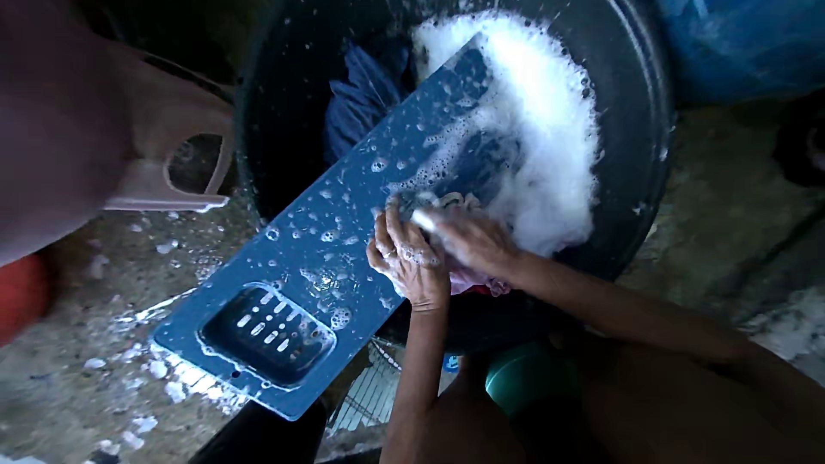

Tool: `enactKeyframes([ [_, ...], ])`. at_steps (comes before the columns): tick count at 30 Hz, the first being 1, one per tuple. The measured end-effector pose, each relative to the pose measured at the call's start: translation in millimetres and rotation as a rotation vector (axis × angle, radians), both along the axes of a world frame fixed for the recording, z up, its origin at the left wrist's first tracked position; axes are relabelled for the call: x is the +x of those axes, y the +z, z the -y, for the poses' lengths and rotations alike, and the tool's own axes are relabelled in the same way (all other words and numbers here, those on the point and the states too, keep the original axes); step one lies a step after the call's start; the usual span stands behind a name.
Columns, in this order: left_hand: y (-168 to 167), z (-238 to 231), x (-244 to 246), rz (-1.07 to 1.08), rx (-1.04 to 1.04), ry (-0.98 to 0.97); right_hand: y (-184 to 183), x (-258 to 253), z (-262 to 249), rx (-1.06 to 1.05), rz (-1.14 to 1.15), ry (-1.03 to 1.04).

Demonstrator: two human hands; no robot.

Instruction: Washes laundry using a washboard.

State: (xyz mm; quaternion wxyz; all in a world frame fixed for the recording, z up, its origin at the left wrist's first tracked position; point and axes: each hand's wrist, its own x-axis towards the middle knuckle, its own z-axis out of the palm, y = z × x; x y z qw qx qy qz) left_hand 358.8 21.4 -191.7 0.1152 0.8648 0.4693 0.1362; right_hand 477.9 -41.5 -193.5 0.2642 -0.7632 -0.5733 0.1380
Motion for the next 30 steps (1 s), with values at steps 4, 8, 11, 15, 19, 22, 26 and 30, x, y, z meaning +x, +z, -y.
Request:
enactKeyframes([
  [4, 0.5, 0.0, -0.1, -0.067, -0.012, -0.025, -4.6, 68.5, -12.2, -0.288, 0.028, -0.299],
  [8, -0.8, -1.1, 3.0, -0.012, 0.006, -0.001, 17.1, 11.8, -11.6, 0.036, 0.03, -0.144],
  [11, -0.4, -2.6, 2.4, -0.035, -0.014, -0.023, -14.0, 22.4, 2.6, -0.044, 0.05, -0.092],
  [15, -0.6, -2.3, 4.6, -0.077, -0.001, -0.026, -1.8, 84.6, -13.2, -0.286, 0.068, -0.395],
  [19, -1.2, -0.2, 4.4, -0.026, 0.005, 0.001, 10.1, 3.4, -1.9, 0.089, -0.023, -0.069],
  [22, -3.4, -2.0, 1.4, -0.045, -0.003, -0.025, -16.0, 36.9, 5.4, -0.12, -0.032, -0.1],
  [26, -3.5, -2.2, 5.9, -0.043, 0.014, -0.028, 4.0, 81.0, -14.6, -0.245, 0.06, -0.397],
  [30, -3.5, -0.3, 4.6, -0.04, 0.001, -0.012, 3.4, 3.2, -1.9, 0.076, -0.03, -0.038],
])
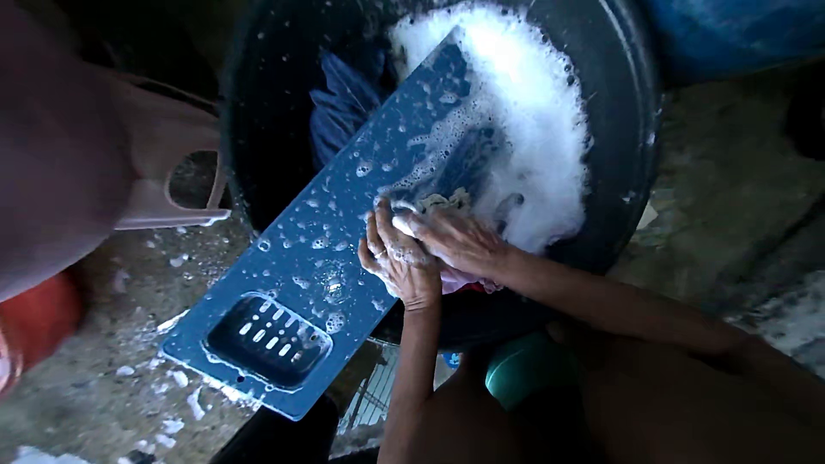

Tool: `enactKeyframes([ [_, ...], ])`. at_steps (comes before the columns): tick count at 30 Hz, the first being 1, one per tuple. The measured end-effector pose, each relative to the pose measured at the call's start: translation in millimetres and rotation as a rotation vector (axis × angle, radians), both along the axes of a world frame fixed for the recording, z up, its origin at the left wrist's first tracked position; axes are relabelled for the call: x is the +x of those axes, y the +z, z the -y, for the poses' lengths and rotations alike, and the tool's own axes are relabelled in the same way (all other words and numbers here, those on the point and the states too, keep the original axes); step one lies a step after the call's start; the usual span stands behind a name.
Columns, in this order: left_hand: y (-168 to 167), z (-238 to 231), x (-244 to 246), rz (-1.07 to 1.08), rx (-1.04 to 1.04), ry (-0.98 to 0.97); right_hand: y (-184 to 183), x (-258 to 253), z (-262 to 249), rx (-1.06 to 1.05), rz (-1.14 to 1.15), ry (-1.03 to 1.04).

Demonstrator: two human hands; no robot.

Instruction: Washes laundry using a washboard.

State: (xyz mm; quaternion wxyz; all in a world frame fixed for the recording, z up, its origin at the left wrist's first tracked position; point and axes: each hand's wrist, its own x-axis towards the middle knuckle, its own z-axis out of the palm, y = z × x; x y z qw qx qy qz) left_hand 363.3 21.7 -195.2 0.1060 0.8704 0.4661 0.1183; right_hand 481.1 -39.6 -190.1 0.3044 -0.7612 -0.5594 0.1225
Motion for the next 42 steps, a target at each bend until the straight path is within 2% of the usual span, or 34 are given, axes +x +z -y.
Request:
enactKeyframes([
  [2, -1.2, -1.0, -0.4, -0.024, 0.009, -0.013, -17.7, 28.2, 6.7, -0.153, 0.009, -0.026],
  [4, -0.6, -0.6, -0.1, -0.045, 0.021, -0.022, -22.3, 86.4, 4.9, -0.389, 0.063, -0.234],
  [7, 0.8, -0.4, 4.0, -0.056, 0.026, -0.014, -29.5, 146.7, 16.7, -0.56, 0.128, -0.529],
  [11, 0.1, -1.5, 3.9, -0.031, 0.031, -0.016, -46.5, 128.2, 37.3, -0.697, -0.148, -0.654],
  [14, -0.6, 1.1, 2.7, -0.048, 0.022, -0.003, -13.0, 102.0, 32.2, -0.563, -0.288, -0.756],
  [15, -0.7, 2.4, 1.9, -0.051, 0.019, -0.002, 3.7, 81.0, 31.6, -0.449, -0.267, -0.688],
  [17, -0.7, 2.7, 2.3, -0.027, 0.017, 0.002, 26.6, 26.8, 25.9, -0.171, -0.204, -0.409],
  [19, 2.6, 1.3, 0.8, -0.02, -0.037, 0.0, 12.5, -7.5, 18.3, 0.002, -0.073, -0.068],
  [20, 3.2, 0.8, 0.1, -0.028, -0.06, -0.004, 0.1, -5.3, 16.6, -0.002, -0.032, 0.007],
  [21, 2.2, 1.0, -0.7, -0.035, -0.054, -0.016, -10.3, 8.3, 16.6, -0.062, -0.018, -0.007],
  [23, -1.1, -0.8, 0.4, -0.046, -0.024, -0.042, -22.4, 52.4, 10.2, -0.252, 0.01, -0.176],
  [25, -1.6, 0.5, 0.6, -0.059, -0.023, -0.079, -15.2, 70.3, 0.2, -0.353, 0.006, -0.297],
  [27, -3.5, -1.4, 5.6, -0.033, -0.017, -0.078, 0.5, 45.8, -9.8, -0.18, 0.023, -0.277],
  [29, -2.6, 0.9, 1.8, -0.019, -0.031, -0.071, -1.5, 3.2, -5.9, 0.001, -0.006, -0.099],
  [30, -1.5, 1.2, 0.2, -0.016, -0.037, -0.08, -8.9, -2.6, -0.4, 0.002, -0.028, -0.036],
  [32, -3.2, -3.7, 4.0, -0.014, -0.018, -0.086, -22.5, 35.3, -1.5, -0.144, 0.009, -0.068],
  [35, -1.7, -2.0, 3.6, -0.045, -0.008, -0.1, -17.0, 87.6, -17.6, -0.393, 0.046, -0.328],
  [37, -1.6, -2.6, 7.5, -0.028, 0.003, -0.08, -0.4, 75.0, -27.0, -0.283, 0.046, -0.348],
  [39, -2.3, -0.9, 4.0, -0.026, -0.002, -0.077, 4.7, 24.7, -19.9, -0.055, 0.015, -0.168],
  [41, -2.9, -0.9, 1.8, -0.031, 0.0, -0.094, -16.0, 9.8, -9.5, 0.049, 0.008, -0.016],
  [42, -2.8, -1.8, 1.6, -0.043, 0.003, -0.101, -26.4, 26.0, -5.9, 0.001, 0.03, -0.049],
])
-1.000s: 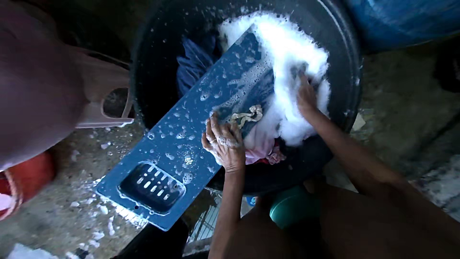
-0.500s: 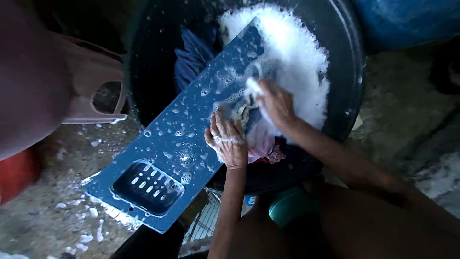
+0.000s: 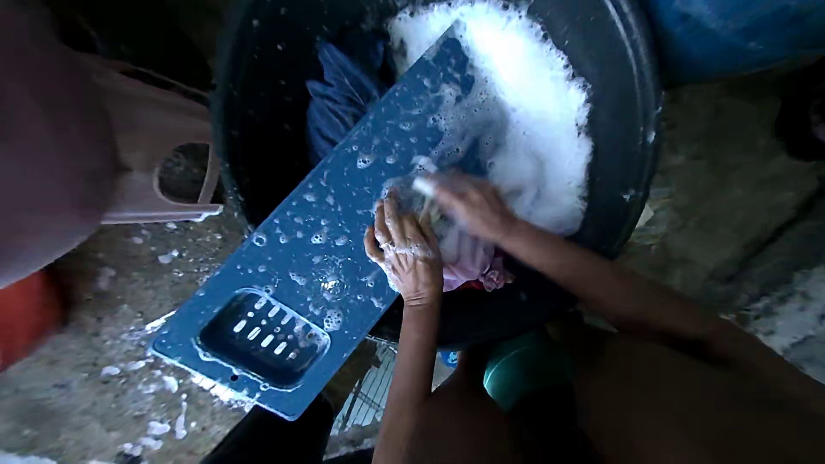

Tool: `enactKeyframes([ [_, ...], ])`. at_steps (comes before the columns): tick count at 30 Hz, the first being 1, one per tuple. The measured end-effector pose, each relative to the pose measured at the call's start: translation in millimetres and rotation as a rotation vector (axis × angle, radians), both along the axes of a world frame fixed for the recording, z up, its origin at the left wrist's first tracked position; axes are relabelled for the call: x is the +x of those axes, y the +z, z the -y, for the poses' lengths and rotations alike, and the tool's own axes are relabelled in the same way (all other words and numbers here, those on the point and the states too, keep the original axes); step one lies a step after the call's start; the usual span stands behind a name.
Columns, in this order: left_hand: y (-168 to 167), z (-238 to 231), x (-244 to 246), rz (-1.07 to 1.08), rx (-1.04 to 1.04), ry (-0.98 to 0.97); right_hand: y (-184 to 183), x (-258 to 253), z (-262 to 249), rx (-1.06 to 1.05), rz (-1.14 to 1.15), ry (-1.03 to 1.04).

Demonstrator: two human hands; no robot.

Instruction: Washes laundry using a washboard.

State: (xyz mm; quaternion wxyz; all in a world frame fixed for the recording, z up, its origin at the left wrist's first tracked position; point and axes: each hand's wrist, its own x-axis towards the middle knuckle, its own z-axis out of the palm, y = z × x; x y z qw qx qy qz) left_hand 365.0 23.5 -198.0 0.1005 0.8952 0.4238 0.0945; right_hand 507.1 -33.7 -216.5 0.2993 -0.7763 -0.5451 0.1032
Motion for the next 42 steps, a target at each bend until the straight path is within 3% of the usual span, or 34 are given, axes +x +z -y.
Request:
enactKeyframes([
  [4, 5.5, -2.1, 6.2, 0.026, -0.013, 0.015, 8.8, 103.3, -1.9, -0.465, -0.035, -0.407],
  [6, 16.1, -12.2, 21.4, 0.12, -0.159, 0.02, 20.7, 121.7, -2.4, -0.431, -0.093, -0.51],
  [9, 55.3, -40.6, 62.0, 0.267, -0.46, -0.02, 24.3, 109.2, 2.2, -0.31, -0.326, -0.532],
  [12, 88.6, -66.1, 105.6, 0.463, -0.439, -0.161, 16.2, 110.7, 7.3, -0.182, -0.484, -0.568],
  [15, 104.5, -68.8, 111.1, 0.444, -0.356, -0.339, 21.5, 127.0, 6.8, -0.066, -0.475, -0.647],
  [18, 72.9, -53.1, 69.9, 0.261, -0.241, -0.421, 30.7, 127.1, -2.1, -0.046, -0.448, -0.711],
  [20, 40.0, -40.9, 36.1, 0.196, -0.179, -0.395, 45.4, 98.1, -12.9, -0.119, -0.4, -0.648],
  [22, 20.6, -24.1, 6.1, 0.146, -0.175, -0.336, 55.0, 38.6, -10.5, -0.145, -0.32, -0.405],
  [24, 12.4, -10.8, -15.2, 0.137, -0.146, -0.254, 38.6, -18.8, 3.9, -0.055, -0.183, -0.091],
  [26, 8.5, -0.5, -27.1, 0.111, -0.09, -0.179, 8.5, -16.7, 16.8, -0.027, -0.075, 0.021],
  [28, 5.2, 5.0, -30.7, 0.083, -0.047, -0.152, -9.5, 30.2, 14.7, -0.18, 0.011, -0.14],
  [30, 3.7, 4.3, -28.8, 0.087, -0.032, -0.162, -1.9, 73.2, 2.7, -0.354, -0.003, -0.36],
  [31, 3.5, 3.9, -27.0, 0.096, -0.03, -0.153, 7.7, 75.5, -2.9, -0.323, 0.005, -0.405],
  [34, 4.7, 6.1, -25.3, 0.106, -0.029, -0.116, 31.6, -2.9, 1.3, -0.01, -0.02, -0.171],
  [36, 4.1, 5.4, -24.0, 0.098, -0.013, -0.112, 13.4, -27.0, 17.5, 0.028, -0.033, 0.006],
  [40, 4.0, 5.7, -25.1, 0.06, -0.02, -0.115, -3.3, 57.7, 25.9, -0.392, -0.038, -0.329],
  [42, 3.6, 3.9, -20.7, 0.067, -0.006, -0.103, 16.3, 58.4, 19.5, -0.345, -0.042, -0.401],
])
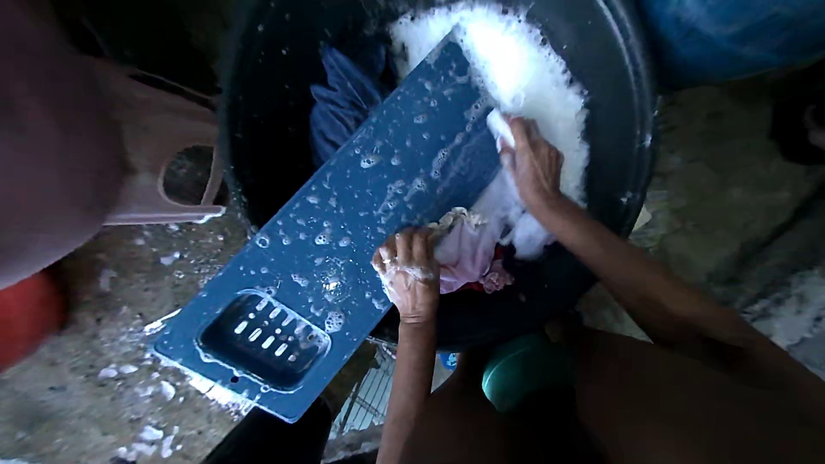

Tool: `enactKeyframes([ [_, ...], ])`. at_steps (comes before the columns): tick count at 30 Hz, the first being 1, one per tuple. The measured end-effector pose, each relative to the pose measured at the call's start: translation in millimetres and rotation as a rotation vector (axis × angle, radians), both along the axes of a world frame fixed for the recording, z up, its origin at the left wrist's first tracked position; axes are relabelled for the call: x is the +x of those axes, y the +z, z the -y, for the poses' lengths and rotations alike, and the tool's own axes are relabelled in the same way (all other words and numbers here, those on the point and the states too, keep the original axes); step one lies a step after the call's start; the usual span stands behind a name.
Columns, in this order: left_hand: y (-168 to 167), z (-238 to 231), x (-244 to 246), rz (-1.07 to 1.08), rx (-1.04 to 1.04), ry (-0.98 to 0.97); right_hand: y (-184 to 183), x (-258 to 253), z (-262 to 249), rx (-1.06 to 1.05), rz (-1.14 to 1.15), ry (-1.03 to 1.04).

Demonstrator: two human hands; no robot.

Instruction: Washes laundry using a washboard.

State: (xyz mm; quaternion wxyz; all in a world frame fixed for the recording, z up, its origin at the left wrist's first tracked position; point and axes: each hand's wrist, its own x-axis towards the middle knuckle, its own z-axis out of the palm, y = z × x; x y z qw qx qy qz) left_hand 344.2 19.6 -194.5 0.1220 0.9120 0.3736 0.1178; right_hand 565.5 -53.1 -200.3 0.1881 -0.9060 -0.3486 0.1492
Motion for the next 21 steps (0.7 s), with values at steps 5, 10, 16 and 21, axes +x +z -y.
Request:
enactKeyframes([
  [5, 2.2, 0.3, -0.2, -0.017, 0.005, 0.003, -18.4, -75.2, 11.5, 0.314, -0.038, 0.391],
  [10, 14.3, -10.9, 25.2, 0.027, -0.152, 0.009, -17.4, 41.4, 10.7, -0.103, -0.056, -0.079],
  [16, 69.6, -52.6, 125.5, 0.327, -0.414, -0.185, 4.5, 57.8, 2.0, 0.171, -0.213, -0.29],
  [21, 75.1, -59.0, 117.3, 0.255, -0.201, -0.232, 14.7, 81.5, -5.1, 0.28, -0.151, -0.387],
])
